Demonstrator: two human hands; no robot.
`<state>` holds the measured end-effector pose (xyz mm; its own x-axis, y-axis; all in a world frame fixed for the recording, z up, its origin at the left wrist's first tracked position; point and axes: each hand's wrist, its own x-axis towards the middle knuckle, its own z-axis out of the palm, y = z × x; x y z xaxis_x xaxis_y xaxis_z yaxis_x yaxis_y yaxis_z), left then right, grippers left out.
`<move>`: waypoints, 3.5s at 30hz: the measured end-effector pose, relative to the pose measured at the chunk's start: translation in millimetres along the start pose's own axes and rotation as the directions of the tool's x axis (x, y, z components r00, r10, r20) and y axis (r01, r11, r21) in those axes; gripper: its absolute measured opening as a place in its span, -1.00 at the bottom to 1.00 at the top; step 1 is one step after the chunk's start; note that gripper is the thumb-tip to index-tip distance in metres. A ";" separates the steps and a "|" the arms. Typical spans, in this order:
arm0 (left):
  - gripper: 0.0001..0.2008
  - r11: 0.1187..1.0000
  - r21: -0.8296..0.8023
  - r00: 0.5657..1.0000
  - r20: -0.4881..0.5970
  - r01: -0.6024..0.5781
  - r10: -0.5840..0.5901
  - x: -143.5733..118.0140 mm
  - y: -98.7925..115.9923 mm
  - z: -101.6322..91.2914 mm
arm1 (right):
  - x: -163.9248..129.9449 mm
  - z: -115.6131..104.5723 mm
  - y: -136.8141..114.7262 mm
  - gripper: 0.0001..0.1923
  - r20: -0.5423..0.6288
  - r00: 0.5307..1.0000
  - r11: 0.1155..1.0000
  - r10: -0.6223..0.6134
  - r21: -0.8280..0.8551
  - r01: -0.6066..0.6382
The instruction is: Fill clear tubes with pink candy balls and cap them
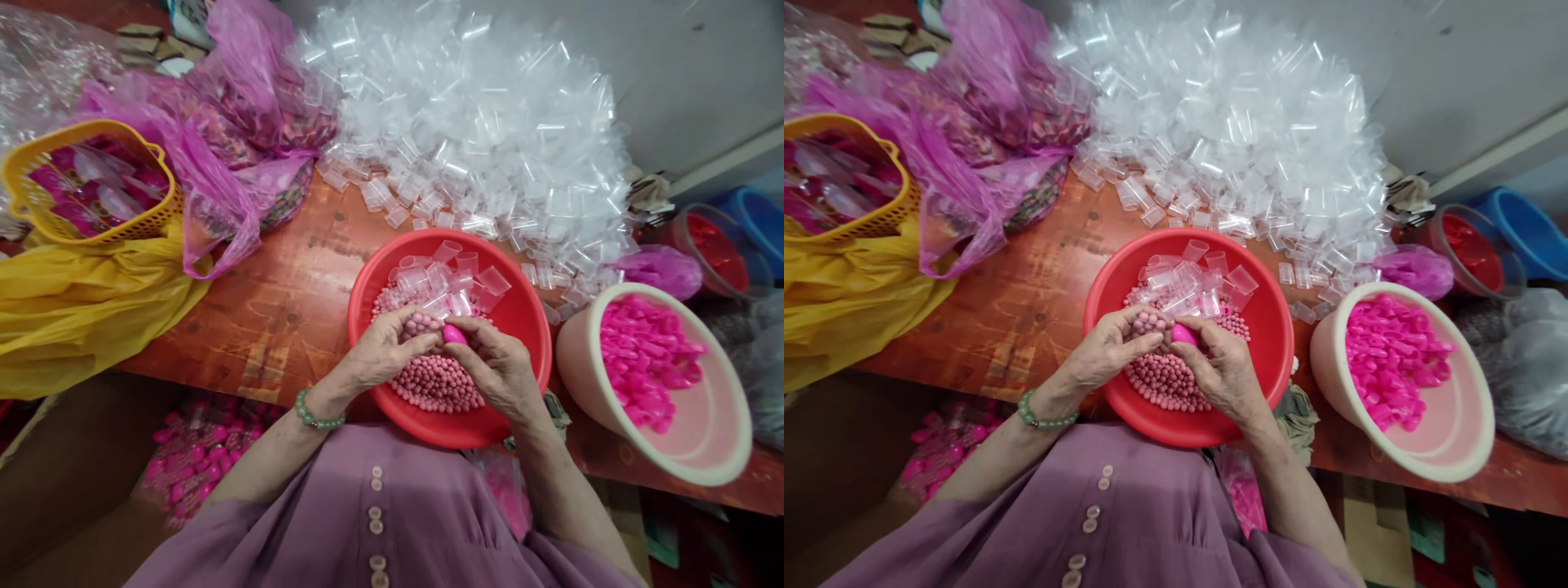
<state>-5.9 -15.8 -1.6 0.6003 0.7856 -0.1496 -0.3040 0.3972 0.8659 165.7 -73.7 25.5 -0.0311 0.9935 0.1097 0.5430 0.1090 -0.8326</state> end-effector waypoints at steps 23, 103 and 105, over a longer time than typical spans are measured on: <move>-0.71 0.997 -0.004 0.975 0.206 0.082 -0.080 0.5 4.1 -7.4 | 26.1 0.2 -7.0 -0.75 -0.156 0.969 0.869 0.192 0.487 -0.094; -0.34 0.863 -0.396 0.924 0.337 0.314 -0.182 11.9 12.1 -15.2 | 33.4 34.8 1.2 -0.21 -0.030 0.803 0.658 -0.595 -0.592 0.465; -0.34 0.860 -0.397 0.926 0.322 0.320 -0.196 13.1 11.1 -17.3 | 34.0 31.1 1.3 -0.22 -0.071 0.823 0.705 -0.563 -0.561 0.434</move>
<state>-14.2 7.0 -2.2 0.8536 0.4972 -0.1551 -0.3631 0.7816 0.5071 139.2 -38.7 11.3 -0.2719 0.7539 0.5981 0.8399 0.4893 -0.2349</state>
